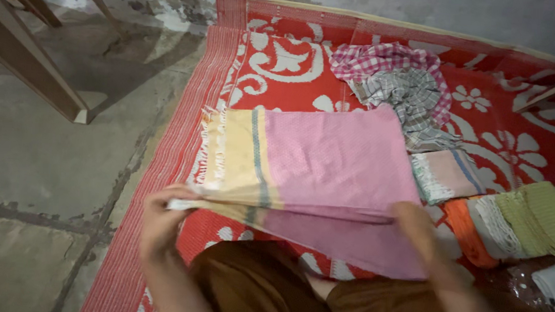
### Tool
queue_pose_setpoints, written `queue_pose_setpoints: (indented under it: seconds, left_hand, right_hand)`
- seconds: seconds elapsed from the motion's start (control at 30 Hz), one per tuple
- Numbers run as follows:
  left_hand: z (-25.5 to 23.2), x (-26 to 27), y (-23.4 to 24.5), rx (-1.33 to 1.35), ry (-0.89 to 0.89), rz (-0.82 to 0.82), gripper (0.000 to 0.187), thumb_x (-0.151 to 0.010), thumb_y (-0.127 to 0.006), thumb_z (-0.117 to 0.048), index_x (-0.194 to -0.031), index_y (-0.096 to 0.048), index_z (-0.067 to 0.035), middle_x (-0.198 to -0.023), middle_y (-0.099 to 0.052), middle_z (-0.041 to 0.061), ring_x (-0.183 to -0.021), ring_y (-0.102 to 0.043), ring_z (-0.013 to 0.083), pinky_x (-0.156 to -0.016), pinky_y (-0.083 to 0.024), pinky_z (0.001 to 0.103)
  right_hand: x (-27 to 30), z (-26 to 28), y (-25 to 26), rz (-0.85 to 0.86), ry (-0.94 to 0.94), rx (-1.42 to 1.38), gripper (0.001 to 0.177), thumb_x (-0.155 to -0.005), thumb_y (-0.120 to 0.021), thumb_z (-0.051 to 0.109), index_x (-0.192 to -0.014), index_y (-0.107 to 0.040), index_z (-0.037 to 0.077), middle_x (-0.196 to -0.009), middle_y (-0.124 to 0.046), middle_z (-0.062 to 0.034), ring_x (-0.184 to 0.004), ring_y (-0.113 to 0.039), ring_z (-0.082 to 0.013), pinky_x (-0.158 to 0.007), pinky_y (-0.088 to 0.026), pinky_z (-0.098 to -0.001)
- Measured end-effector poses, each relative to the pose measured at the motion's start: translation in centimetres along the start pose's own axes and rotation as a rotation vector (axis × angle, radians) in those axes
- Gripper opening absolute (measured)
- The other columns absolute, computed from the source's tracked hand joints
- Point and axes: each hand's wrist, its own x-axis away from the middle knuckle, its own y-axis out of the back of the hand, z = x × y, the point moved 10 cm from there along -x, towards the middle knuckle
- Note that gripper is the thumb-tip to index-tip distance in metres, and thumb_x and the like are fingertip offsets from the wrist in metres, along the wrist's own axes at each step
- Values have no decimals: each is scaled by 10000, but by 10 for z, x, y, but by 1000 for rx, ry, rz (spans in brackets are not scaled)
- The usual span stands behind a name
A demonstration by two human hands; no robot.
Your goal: The person folds two towels on a red patterned mat. First, a light green towel is folded into a compact rectangle and placed aside. Then, a pink and yellow towel is unfolded, smoothed, and folded into a neat rectangle.
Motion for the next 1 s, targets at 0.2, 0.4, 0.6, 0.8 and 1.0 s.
queue_pose_setpoints:
  seconds: [0.2,0.4,0.6,0.8,1.0]
  left_hand:
    - [-48,19,39,58,-246,-395,270,-835,-616,211,-1026,-722,52,-999,-712,133,-877,-683,188,-741,-555,283]
    - [-130,20,16,72,-434,-579,451,-1021,-684,138,-1461,-617,65,-1162,-677,133,-965,-673,167,-855,-584,296]
    - [-161,-59,10,-71,-353,-383,385,-1058,-683,9,-1428,-583,56,-1228,-687,125,-1103,-718,173,-1008,-629,311]
    - [-125,-216,-7,-164,-329,-283,200,-984,-665,36,-1175,-722,47,-1079,-720,93,-939,-711,150,-812,-606,265]
    - [-233,-232,-7,221,-572,-95,194,-1082,-686,25,-1274,-671,0,-1207,-686,130,-1081,-703,223,-946,-650,343]
  right_hand:
    - [62,-210,102,141,-645,-58,263,-962,-636,211,-1103,-851,161,-987,-782,-133,-926,-747,-306,-850,-603,-444]
    - [86,-204,149,455,-577,-627,333,-881,-756,74,-1204,-677,70,-1148,-712,-134,-919,-781,-299,-807,-652,-473]
    - [5,-163,282,125,-238,-482,284,-916,-714,117,-1198,-752,113,-1155,-755,-128,-952,-739,-270,-867,-594,-449]
    - [-91,-65,343,-284,-57,61,380,-1022,-690,118,-1378,-775,218,-1178,-748,-210,-953,-701,-314,-934,-543,-457]
    - [-120,-47,413,-590,79,-208,733,-925,-688,-10,-1618,-455,24,-1195,-675,-278,-917,-685,-325,-747,-561,-417]
